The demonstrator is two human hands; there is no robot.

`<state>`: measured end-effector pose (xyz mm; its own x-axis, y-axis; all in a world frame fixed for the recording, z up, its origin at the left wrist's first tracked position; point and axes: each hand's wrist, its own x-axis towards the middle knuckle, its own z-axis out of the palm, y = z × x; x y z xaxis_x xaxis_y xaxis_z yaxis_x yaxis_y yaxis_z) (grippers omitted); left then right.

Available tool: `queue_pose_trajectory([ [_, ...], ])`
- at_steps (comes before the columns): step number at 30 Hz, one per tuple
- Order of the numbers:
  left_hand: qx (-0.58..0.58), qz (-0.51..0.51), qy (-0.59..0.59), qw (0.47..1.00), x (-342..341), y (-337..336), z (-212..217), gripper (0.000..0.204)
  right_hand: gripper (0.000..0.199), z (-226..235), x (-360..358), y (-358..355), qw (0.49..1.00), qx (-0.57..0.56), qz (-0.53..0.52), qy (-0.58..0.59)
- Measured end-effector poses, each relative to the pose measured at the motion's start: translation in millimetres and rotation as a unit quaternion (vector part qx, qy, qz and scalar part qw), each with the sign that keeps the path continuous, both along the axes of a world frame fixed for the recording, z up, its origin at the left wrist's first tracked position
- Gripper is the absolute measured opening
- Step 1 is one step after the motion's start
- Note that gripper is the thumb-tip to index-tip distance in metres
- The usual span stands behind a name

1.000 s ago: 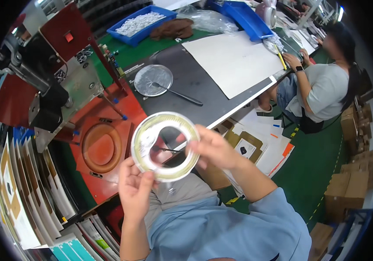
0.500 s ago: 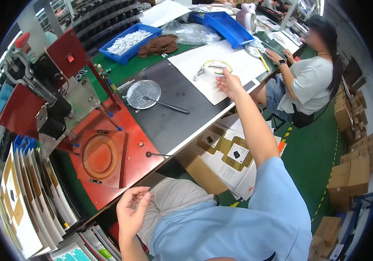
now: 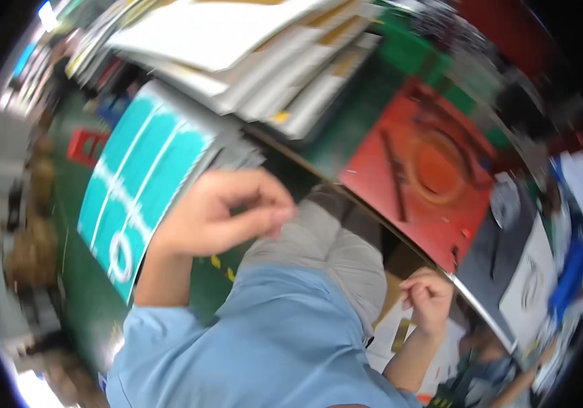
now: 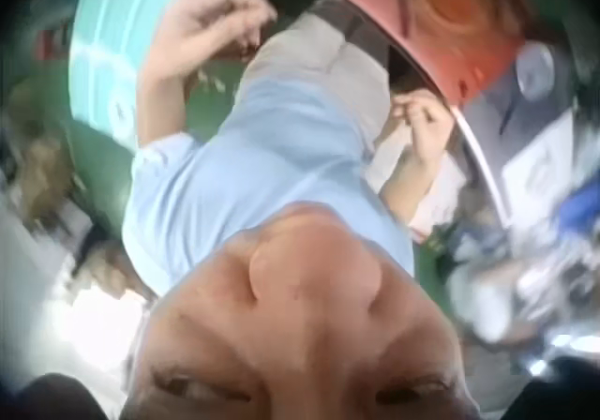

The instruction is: Apply a lubricant to a plastic ring using a brush and then use a press machine to assemble it.

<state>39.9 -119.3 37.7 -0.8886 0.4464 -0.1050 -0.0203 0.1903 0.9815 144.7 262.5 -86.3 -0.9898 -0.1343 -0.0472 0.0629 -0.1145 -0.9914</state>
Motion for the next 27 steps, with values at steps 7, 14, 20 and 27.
queue_pose_trajectory([
  [7, -0.262, 0.310, 0.187, 0.895, 4.9, -113.4, 12.1, 0.019, 0.022, -34.4, -17.4, -77.9, 0.976, 0.020, 0.103, -0.188],
  [14, -0.670, 0.286, 0.000, 0.685, 54.5, -213.8, -32.3, 0.061, 0.019, -56.6, -19.8, -93.8, 0.977, 0.061, 0.096, -0.177],
  [20, -0.663, 0.347, -0.270, 0.606, 136.9, -255.0, -40.4, 0.097, 0.023, -75.8, -40.3, -99.5, 0.959, 0.098, 0.169, -0.205],
  [27, -0.629, 0.278, -0.186, 0.702, 188.0, -279.7, -77.9, 0.057, 0.020, -81.6, -41.1, -123.4, 0.957, 0.101, 0.210, -0.172],
])
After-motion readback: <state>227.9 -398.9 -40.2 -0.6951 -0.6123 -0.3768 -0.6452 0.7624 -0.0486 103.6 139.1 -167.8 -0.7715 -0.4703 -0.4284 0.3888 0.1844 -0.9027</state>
